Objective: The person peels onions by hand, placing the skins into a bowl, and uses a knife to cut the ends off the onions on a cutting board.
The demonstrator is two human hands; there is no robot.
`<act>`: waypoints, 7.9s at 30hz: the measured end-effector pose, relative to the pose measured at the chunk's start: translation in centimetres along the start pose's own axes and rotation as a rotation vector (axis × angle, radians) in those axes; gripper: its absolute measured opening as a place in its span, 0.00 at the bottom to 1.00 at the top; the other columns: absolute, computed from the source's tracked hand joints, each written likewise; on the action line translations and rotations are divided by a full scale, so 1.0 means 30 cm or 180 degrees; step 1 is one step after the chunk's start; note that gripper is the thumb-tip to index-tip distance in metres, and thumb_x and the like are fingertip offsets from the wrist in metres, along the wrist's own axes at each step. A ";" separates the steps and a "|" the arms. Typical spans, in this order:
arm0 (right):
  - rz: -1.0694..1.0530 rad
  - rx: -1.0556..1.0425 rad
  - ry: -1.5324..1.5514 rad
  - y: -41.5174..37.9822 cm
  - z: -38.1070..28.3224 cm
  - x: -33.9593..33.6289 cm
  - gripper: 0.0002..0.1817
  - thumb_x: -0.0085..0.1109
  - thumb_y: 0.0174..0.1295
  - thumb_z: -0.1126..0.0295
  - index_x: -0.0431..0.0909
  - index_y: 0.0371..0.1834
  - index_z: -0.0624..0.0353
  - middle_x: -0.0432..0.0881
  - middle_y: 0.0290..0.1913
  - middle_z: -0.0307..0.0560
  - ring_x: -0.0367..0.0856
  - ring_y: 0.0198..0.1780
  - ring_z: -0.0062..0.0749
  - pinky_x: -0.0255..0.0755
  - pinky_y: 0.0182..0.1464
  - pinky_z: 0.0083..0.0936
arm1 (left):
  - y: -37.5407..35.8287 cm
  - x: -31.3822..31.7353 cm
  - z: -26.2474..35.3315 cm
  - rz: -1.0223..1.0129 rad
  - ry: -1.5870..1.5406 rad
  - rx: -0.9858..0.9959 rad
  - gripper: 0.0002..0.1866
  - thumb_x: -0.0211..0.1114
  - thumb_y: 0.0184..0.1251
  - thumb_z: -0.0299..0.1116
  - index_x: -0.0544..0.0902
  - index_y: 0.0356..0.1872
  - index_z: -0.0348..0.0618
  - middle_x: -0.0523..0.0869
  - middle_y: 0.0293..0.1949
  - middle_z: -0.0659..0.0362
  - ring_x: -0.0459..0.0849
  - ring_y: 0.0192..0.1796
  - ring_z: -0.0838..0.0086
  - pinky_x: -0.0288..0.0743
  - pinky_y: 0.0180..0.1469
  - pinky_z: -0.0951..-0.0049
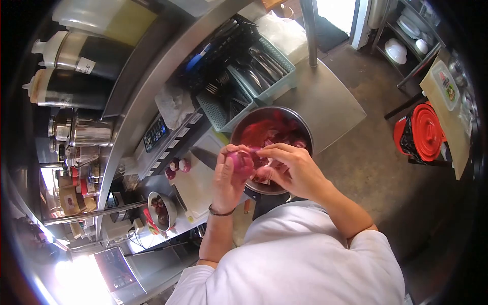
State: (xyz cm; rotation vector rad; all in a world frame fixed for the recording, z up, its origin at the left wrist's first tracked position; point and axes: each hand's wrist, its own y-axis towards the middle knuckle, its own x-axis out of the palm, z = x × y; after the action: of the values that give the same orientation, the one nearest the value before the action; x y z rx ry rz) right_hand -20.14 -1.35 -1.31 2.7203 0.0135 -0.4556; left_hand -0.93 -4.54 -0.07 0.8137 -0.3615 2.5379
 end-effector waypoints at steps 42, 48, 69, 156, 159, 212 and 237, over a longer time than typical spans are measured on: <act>0.0584 0.0180 0.0447 -0.014 -0.066 0.041 0.17 0.67 0.46 0.73 0.79 0.42 0.62 0.81 0.42 0.49 0.83 0.40 0.44 0.78 0.42 0.30 | -0.050 0.099 -0.072 0.0869 0.0366 0.0499 0.17 0.64 0.66 0.24 0.72 0.54 0.39 0.79 0.51 0.53 0.82 0.51 0.70 0.80 0.56 0.69; 0.0347 0.0183 0.0603 -0.020 0.010 0.027 0.18 0.66 0.46 0.76 0.79 0.43 0.63 0.82 0.41 0.49 0.83 0.39 0.43 0.78 0.42 0.30 | -0.048 0.113 -0.074 0.0989 -0.0051 0.0260 0.18 0.63 0.68 0.31 0.71 0.56 0.40 0.79 0.52 0.54 0.80 0.54 0.69 0.79 0.58 0.65; 0.0563 -0.0024 0.0871 0.001 -0.059 0.002 0.19 0.67 0.47 0.75 0.81 0.45 0.65 0.84 0.45 0.52 0.85 0.45 0.41 0.78 0.48 0.27 | -0.049 0.115 -0.071 0.0682 -0.0200 0.0498 0.21 0.65 0.66 0.30 0.72 0.58 0.44 0.75 0.58 0.53 0.77 0.58 0.66 0.79 0.58 0.68; 0.0415 -0.0542 -0.0636 -0.007 0.038 0.021 0.11 0.62 0.55 0.80 0.82 0.42 0.63 0.82 0.43 0.51 0.83 0.35 0.44 0.78 0.39 0.31 | -0.049 0.148 0.033 0.0623 -0.1176 -0.0398 0.24 0.48 0.74 0.52 0.71 0.59 0.43 0.74 0.42 0.52 0.71 0.31 0.74 0.68 0.32 0.78; 0.0520 -0.0243 -0.0400 -0.004 0.025 0.006 0.09 0.62 0.55 0.79 0.82 0.40 0.62 0.83 0.41 0.51 0.84 0.34 0.43 0.79 0.37 0.31 | -0.050 0.158 0.037 0.0735 -0.1295 -0.0444 0.24 0.51 0.73 0.49 0.71 0.60 0.44 0.74 0.49 0.49 0.72 0.33 0.72 0.70 0.35 0.77; 0.0890 -0.0122 0.0118 0.030 0.009 -0.067 0.11 0.67 0.46 0.82 0.73 0.29 0.61 0.80 0.28 0.47 0.84 0.29 0.39 0.78 0.32 0.26 | -0.099 0.086 -0.006 0.0454 0.0679 0.0452 0.35 0.71 0.57 0.32 0.66 0.64 0.31 0.75 0.57 0.37 0.82 0.52 0.61 0.78 0.56 0.66; 0.0553 -0.0717 0.0495 0.015 -0.073 -0.006 0.22 0.71 0.47 0.75 0.80 0.49 0.63 0.82 0.50 0.54 0.85 0.42 0.43 0.80 0.43 0.30 | -0.100 0.124 -0.027 0.0623 -0.0495 0.0015 0.29 0.65 0.66 0.44 0.68 0.63 0.40 0.78 0.57 0.54 0.79 0.57 0.71 0.76 0.58 0.71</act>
State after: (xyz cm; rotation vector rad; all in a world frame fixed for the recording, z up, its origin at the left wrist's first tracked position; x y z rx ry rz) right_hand -19.59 -0.94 0.81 2.5013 -0.1217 -0.1800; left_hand -2.56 -0.41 1.86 1.0265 -0.5078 2.6617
